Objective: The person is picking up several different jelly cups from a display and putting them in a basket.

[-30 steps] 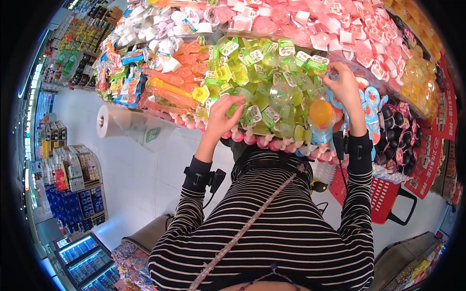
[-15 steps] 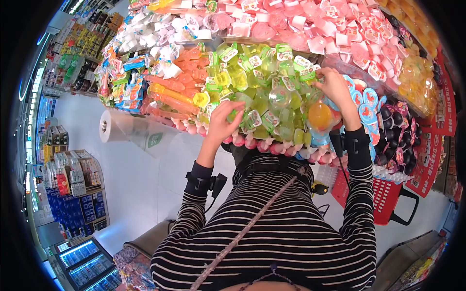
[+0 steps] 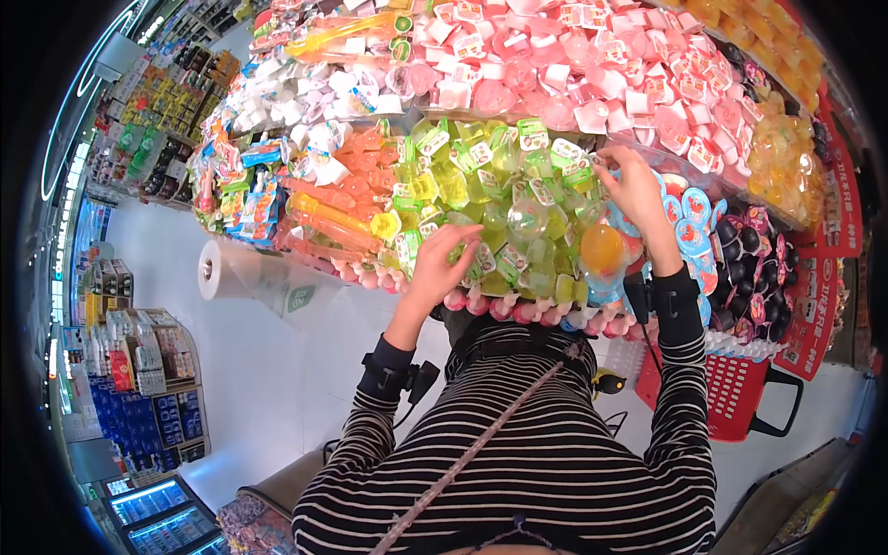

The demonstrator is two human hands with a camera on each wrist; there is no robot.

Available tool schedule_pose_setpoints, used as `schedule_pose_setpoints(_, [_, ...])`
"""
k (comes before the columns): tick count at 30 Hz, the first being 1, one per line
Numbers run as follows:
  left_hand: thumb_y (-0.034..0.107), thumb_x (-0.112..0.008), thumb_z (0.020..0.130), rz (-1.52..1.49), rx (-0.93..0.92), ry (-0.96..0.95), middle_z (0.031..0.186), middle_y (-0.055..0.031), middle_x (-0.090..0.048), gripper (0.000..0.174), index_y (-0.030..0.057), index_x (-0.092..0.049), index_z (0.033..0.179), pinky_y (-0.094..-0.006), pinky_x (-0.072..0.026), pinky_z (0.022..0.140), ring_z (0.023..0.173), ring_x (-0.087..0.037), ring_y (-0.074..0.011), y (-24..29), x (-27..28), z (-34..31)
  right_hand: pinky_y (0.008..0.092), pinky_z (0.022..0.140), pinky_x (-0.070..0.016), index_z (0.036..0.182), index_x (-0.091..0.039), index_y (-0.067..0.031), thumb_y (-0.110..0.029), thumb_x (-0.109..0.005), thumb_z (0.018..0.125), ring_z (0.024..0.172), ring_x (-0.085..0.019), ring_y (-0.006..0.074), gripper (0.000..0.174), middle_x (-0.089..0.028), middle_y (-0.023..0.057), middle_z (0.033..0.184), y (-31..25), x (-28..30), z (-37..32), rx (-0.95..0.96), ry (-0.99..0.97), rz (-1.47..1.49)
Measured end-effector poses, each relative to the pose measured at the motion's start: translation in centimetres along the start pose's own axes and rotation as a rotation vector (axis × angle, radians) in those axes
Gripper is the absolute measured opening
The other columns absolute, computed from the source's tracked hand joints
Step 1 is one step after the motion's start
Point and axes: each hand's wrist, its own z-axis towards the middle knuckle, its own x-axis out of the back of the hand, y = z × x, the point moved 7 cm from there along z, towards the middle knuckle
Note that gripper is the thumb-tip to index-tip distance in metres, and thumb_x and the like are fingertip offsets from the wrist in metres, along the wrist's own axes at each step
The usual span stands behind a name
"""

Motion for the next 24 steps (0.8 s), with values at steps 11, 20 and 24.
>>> schedule_pose_setpoints(11, [0.003,-0.063,0.078,-0.093,0.097,-0.081,0.083,-0.0102,-0.062,0.025,0.0048,-0.061,0.103,-0.0317,-0.0475,0.072,0.078,-0.061,-0.0235,0.2,-1.3,0.0,0.0372,0.072,-0.0463,0.091,-0.061,-0.0028,-0.015,-0.063,0.077,0.083,-0.058,0.0265,0.019,-0.061,0.0102,0.083,-1.6,0.4,0.7,0.053,0.084,0.104])
schedule_pose_setpoints(20, [0.004,-0.063,0.078,-0.133,0.153,-0.133,0.085,-0.0107,-0.063,0.025,0.0052,-0.062,0.104,-0.0324,-0.0476,0.072,0.079,-0.061,-0.0244,0.3,-2.1,-0.2,0.0359,0.07,-0.046,0.088,-0.06,-0.0021,-0.012,-0.064,0.075,0.08,-0.057,0.0252,0.017,-0.058,0.009,0.078,-2.5,2.0,2.0,0.014,0.108,0.153])
schedule_pose_setpoints(24, [0.003,-0.06,0.081,-0.125,0.149,-0.153,0.087,-0.0093,-0.065,0.025,0.0051,-0.062,0.106,-0.0299,-0.0478,0.075,0.081,-0.063,-0.0204,0.1,-2.4,-0.3,0.0345,0.069,-0.0465,0.087,-0.06,-0.0025,-0.013,-0.063,0.076,0.079,-0.058,0.0246,0.016,-0.058,0.0088,0.078,-2.7,2.9,3.3,0.067,0.175,0.206])
